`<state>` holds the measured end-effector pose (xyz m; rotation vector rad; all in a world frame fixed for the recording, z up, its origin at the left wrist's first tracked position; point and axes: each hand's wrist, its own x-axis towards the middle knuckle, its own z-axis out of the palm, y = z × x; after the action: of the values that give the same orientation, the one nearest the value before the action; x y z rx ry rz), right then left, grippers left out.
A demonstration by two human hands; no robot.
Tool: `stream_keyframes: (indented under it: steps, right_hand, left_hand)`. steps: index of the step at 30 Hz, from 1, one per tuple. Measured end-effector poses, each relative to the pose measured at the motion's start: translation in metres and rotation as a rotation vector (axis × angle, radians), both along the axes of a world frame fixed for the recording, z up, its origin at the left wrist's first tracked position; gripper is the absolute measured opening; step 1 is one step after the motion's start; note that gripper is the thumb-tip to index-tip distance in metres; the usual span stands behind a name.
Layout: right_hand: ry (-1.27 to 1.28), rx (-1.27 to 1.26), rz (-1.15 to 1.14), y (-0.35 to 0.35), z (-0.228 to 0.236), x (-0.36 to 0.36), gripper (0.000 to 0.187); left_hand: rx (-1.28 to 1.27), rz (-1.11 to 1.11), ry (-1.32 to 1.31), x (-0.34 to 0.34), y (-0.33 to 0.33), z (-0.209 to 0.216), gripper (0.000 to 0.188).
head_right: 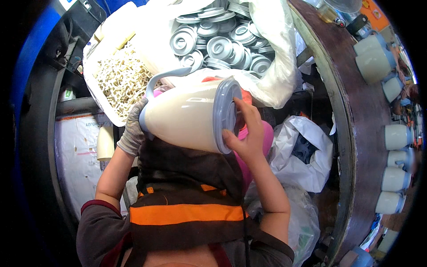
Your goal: The person sits on the floor and repeatedly assembles white plastic pitchers. They pick up a pitcher body, insert a filter, and screw on a grey lid. The person handles the pitchers one at a time, placing the finished units on a nearby table.
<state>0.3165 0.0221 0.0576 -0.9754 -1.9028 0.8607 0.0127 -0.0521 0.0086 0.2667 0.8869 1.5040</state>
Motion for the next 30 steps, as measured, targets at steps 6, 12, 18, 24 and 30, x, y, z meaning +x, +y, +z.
stream_keyframes:
  steps: [6, 12, 18, 24, 30]
  right_hand:
    - [0.001, 0.184, 0.097, -0.006, -0.005, 0.004, 0.071]
    - [0.128, -0.229, -0.037, -0.008, -0.02, 0.001, 0.065]
    - [0.088, -0.193, -0.049, 0.022, 0.01, 0.021, 0.053]
    - [0.481, -0.37, 0.097, 0.037, 0.015, -0.015, 0.081]
    - [0.382, -0.185, -0.165, 0.037, -0.007, 0.027, 0.08]
  left_hand:
    - [-0.09, -0.093, -0.082, -0.017, -0.003, -0.003, 0.04]
    - [0.026, 0.107, 0.071, 0.01, 0.003, 0.024, 0.04]
    - [0.067, 0.061, 0.046, -0.001, 0.002, 0.017, 0.041]
    - [0.054, -0.069, 0.065, 0.034, 0.01, 0.017, 0.043]
    - [0.039, -0.056, -0.063, 0.013, 0.012, 0.006, 0.044]
